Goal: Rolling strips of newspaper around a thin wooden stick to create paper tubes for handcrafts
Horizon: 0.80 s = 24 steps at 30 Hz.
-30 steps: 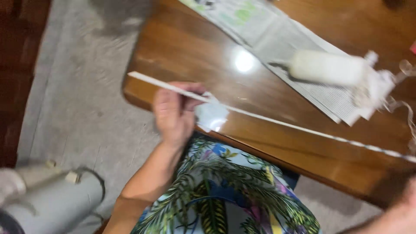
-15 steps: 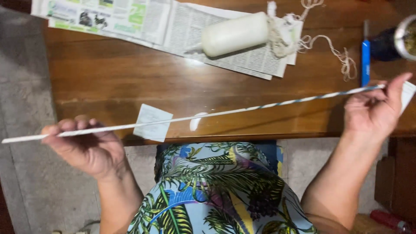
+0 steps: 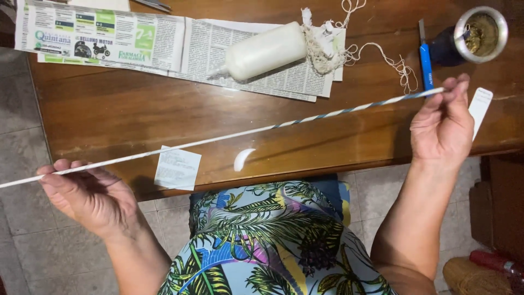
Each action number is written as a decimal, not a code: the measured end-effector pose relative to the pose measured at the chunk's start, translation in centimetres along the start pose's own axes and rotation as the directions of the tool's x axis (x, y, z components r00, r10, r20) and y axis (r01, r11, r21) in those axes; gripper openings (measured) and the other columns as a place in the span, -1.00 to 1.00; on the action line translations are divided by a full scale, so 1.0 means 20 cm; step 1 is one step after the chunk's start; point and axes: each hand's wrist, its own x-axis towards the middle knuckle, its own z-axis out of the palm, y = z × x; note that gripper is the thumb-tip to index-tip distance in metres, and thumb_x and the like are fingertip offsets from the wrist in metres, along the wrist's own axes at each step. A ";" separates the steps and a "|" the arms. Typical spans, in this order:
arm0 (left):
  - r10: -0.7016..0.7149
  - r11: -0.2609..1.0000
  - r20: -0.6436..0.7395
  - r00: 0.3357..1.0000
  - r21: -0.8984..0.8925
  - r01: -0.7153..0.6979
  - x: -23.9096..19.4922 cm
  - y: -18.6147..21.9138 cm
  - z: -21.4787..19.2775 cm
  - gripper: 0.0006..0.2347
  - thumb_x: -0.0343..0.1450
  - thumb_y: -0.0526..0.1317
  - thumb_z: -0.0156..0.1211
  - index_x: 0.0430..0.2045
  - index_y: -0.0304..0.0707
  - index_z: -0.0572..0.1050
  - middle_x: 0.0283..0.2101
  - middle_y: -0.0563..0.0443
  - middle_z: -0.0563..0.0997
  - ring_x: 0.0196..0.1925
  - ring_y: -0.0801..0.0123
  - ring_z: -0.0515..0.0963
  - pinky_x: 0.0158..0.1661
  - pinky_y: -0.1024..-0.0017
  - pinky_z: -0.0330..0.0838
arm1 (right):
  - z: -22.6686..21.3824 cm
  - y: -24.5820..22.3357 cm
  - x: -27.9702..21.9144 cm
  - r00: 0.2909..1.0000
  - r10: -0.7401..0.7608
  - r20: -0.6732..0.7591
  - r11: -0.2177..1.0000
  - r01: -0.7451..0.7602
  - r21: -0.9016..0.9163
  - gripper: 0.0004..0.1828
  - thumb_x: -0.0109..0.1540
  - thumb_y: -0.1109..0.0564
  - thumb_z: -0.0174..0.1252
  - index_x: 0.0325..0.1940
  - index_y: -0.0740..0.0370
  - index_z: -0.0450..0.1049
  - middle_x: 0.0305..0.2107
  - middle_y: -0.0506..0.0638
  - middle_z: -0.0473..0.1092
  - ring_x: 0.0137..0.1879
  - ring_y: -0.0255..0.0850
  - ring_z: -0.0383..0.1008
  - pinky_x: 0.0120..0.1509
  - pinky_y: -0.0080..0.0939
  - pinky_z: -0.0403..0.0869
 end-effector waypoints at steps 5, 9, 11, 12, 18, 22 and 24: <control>0.120 0.992 -0.040 0.992 0.032 -0.119 0.01 -0.02 0.02 -0.86 0.37 -0.26 0.20 -0.24 -0.14 0.47 -0.24 0.08 0.53 -0.23 0.47 0.49 -0.15 0.56 0.43 | -0.04 -0.01 0.02 0.995 -0.038 -0.090 0.999 0.039 0.013 -0.86 0.21 0.35 0.24 -0.30 0.21 0.43 -0.49 -0.01 0.30 -0.43 -0.41 0.31 -0.43 -0.62 0.36; 0.023 0.977 0.274 0.962 -0.209 0.037 -0.01 0.06 0.17 -0.35 0.27 0.04 0.12 0.22 -0.27 0.14 0.10 -0.01 0.44 0.05 0.43 0.45 -0.06 0.55 0.39 | -0.17 -0.01 0.08 1.000 0.008 -0.025 0.999 -0.006 0.052 -0.89 0.25 0.36 0.16 -0.36 0.29 0.40 -0.39 0.01 0.41 -0.24 -0.35 0.46 -0.09 -0.54 0.56; -0.062 0.994 0.274 0.960 -0.067 0.083 -0.08 0.03 0.29 -0.19 0.13 0.11 0.20 0.24 -0.22 0.02 0.18 -0.15 0.29 0.11 0.18 0.38 0.03 0.29 0.36 | 0.01 0.13 -0.07 0.998 0.055 -0.031 0.998 -0.054 0.023 -0.95 0.24 0.30 0.16 -0.26 0.21 0.47 -0.36 -0.04 0.44 -0.22 -0.39 0.44 0.00 -0.58 0.53; -0.173 0.985 0.264 0.949 0.076 0.158 -0.11 0.01 0.35 -0.02 -0.01 0.18 0.28 0.26 -0.16 -0.10 0.27 -0.27 0.14 0.17 -0.06 0.32 0.12 0.03 0.32 | 0.09 0.19 -0.16 0.995 0.080 -0.057 0.997 -0.080 -0.006 -0.88 0.24 0.25 0.17 -0.15 0.14 0.54 -0.33 -0.09 0.47 -0.19 -0.44 0.43 0.08 -0.61 0.51; -0.322 0.941 0.684 0.655 0.308 0.140 -0.33 -0.29 0.47 -0.57 0.48 -0.07 -0.16 0.20 -0.22 -0.01 0.19 -0.14 0.23 0.23 0.11 0.29 0.29 0.12 0.20 | 0.23 0.71 -0.49 0.928 0.355 0.114 0.929 -0.337 -0.153 -0.89 0.23 0.22 0.03 -0.21 0.31 0.40 -0.26 0.10 0.43 -0.13 -0.21 0.47 0.01 -0.35 0.52; -0.314 0.947 0.551 0.773 0.240 0.214 -0.41 -0.37 0.47 -0.78 0.49 -0.32 -0.31 -0.02 -0.41 0.20 0.16 -0.29 0.22 0.07 0.13 0.40 0.12 0.19 0.37 | 0.44 0.83 -0.73 0.876 0.403 0.264 0.831 -0.229 -0.507 -0.88 0.25 0.27 -0.07 -0.40 0.19 0.22 -0.30 0.08 0.30 -0.32 -0.25 0.34 -0.24 -0.41 0.43; -0.354 0.935 0.513 0.782 0.204 0.290 -0.43 -0.38 0.47 -0.75 0.50 -0.25 -0.28 -0.02 -0.42 0.23 -0.07 -0.19 0.41 0.03 0.16 0.44 0.09 0.20 0.39 | 0.49 0.85 -0.81 0.779 0.327 0.536 0.485 0.348 -0.802 -0.96 0.26 0.26 -0.10 -0.29 0.26 0.23 -0.63 -0.02 0.28 -0.54 -0.29 0.32 -0.46 -0.37 0.38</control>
